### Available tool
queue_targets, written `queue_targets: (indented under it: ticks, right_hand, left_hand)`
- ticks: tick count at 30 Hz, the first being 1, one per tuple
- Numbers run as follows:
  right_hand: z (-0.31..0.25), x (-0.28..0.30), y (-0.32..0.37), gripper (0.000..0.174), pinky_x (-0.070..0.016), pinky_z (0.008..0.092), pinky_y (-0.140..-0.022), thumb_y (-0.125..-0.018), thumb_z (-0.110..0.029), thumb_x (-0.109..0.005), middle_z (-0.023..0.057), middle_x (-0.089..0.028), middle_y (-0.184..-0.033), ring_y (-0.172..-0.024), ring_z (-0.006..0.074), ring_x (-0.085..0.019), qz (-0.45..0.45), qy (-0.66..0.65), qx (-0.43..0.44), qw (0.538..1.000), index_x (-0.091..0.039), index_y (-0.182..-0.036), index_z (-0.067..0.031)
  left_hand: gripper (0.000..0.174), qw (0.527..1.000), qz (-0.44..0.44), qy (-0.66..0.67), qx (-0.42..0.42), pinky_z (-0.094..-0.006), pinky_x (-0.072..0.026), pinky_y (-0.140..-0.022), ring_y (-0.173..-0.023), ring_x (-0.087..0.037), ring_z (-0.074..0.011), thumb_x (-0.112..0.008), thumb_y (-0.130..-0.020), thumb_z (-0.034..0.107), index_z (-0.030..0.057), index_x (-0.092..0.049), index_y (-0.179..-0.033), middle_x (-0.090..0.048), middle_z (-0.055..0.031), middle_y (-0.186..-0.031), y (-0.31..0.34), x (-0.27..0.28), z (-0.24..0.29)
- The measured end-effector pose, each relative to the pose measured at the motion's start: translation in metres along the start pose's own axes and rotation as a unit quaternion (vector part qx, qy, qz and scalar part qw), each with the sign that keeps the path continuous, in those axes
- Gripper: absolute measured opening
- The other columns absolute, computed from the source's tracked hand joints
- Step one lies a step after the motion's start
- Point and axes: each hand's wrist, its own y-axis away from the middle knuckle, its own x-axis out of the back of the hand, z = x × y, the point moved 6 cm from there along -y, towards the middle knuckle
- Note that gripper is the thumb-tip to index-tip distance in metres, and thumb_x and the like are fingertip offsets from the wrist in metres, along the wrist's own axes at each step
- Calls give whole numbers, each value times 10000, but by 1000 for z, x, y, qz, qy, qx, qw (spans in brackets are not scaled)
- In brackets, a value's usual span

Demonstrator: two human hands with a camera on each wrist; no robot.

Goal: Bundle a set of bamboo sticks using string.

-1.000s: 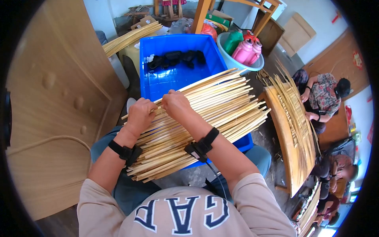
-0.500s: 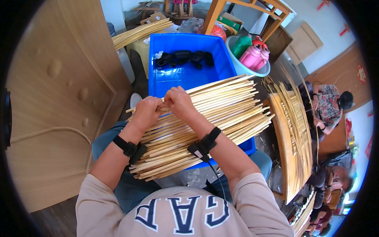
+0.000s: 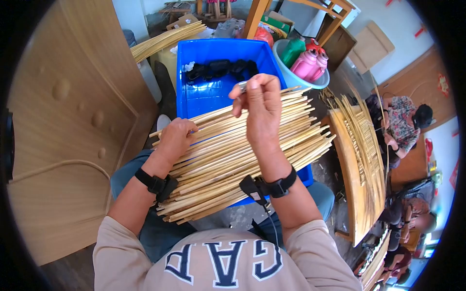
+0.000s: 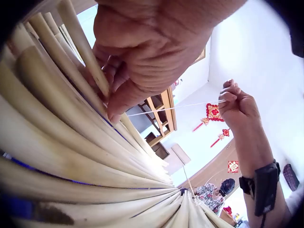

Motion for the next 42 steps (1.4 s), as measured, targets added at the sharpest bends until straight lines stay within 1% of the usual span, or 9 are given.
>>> queue_targets:
  ticks: [4, 8, 12, 18, 26, 28, 31, 33, 42]
  right_hand:
    - [-18, 6, 11, 88, -405, 194, -468, -960, -170, -437, 93, -580, -759, -507, 95, -489, -9, 10, 30, 999, -401, -942, -92]
    - [-8, 8, 22, 83, -403, 186, -475, -952, -147, -454, 79, -569, -747, -518, 79, -484, -29, 31, -9, 999, -402, -936, -85]
    - [16, 22, 22, 52, -411, 188, -503, -944, -107, -460, 68, -574, -764, -561, 79, -505, 26, 52, -53, 997, -422, -939, -72]
    - [65, 21, 24, 67, -490, 233, -569, -900, -94, -531, 59, -593, -790, -643, 112, -594, 18, 18, -197, 980, -516, -956, -61]
    - [127, -4, 38, 113, -475, 259, -413, -911, -135, -483, 82, -574, -678, -497, 139, -578, -93, 136, -385, 908, -463, -988, -55]
    - [136, -3, 45, 124, -475, 272, -404, -901, -140, -493, 78, -576, -654, -482, 141, -575, -97, 151, -385, 905, -487, -985, -49]
    - [139, -3, 53, 117, -474, 278, -403, -885, -124, -507, 73, -580, -607, -460, 139, -571, -124, 219, -380, 890, -533, -948, -29]
    - [135, -5, 55, 119, -480, 284, -417, -859, -115, -520, 73, -592, -564, -442, 146, -578, -142, 254, -351, 890, -576, -873, -11]
    - [125, -8, 57, 137, -479, 283, -426, -815, -100, -513, 90, -591, -531, -433, 165, -591, -166, 330, -285, 884, -593, -809, 10]
  left_hand:
    - [191, 1000, 19, -8, -1, -374, -478, -706, -811, -581, -267, -693, -638, 50, 72, -683, -828, -639, -90, -808, 0, 7, 7]
    - [168, 999, 27, -18, 2, -373, -480, -724, -834, -585, -269, -691, -666, 67, 66, -686, -834, -646, -93, -827, 2, 7, 4]
    - [134, 999, 52, -6, -1, -378, -477, -711, -823, -577, -274, -675, -709, 100, 72, -681, -840, -641, -85, -819, 1, 6, -3]
    - [77, 996, 52, -74, 6, -389, -477, -678, -787, -564, -260, -672, -705, 108, 88, -670, -779, -600, -72, -742, -13, 7, -11]
    - [51, 986, 13, -163, -26, -360, -491, -657, -766, -587, -240, -665, -648, 94, 91, -644, -694, -601, -64, -729, -29, -12, -17]
    - [86, 985, 13, -170, -18, -359, -486, -664, -753, -581, -237, -703, -634, 113, 104, -646, -698, -595, -57, -721, -29, -16, -22]
    - [28, 984, 12, -176, -34, -352, -498, -641, -766, -592, -236, -609, -677, 87, 84, -633, -663, -607, -72, -735, -29, -14, -20]
    - [87, 986, 44, -159, -28, -350, -480, -663, -752, -573, -235, -705, -630, 99, 97, -640, -688, -597, -57, -713, -28, -9, -18]
    - [70, 996, 50, -73, -6, -363, -464, -653, -742, -536, -237, -694, -657, 98, 89, -666, -720, -611, -50, -716, -21, 7, -7]
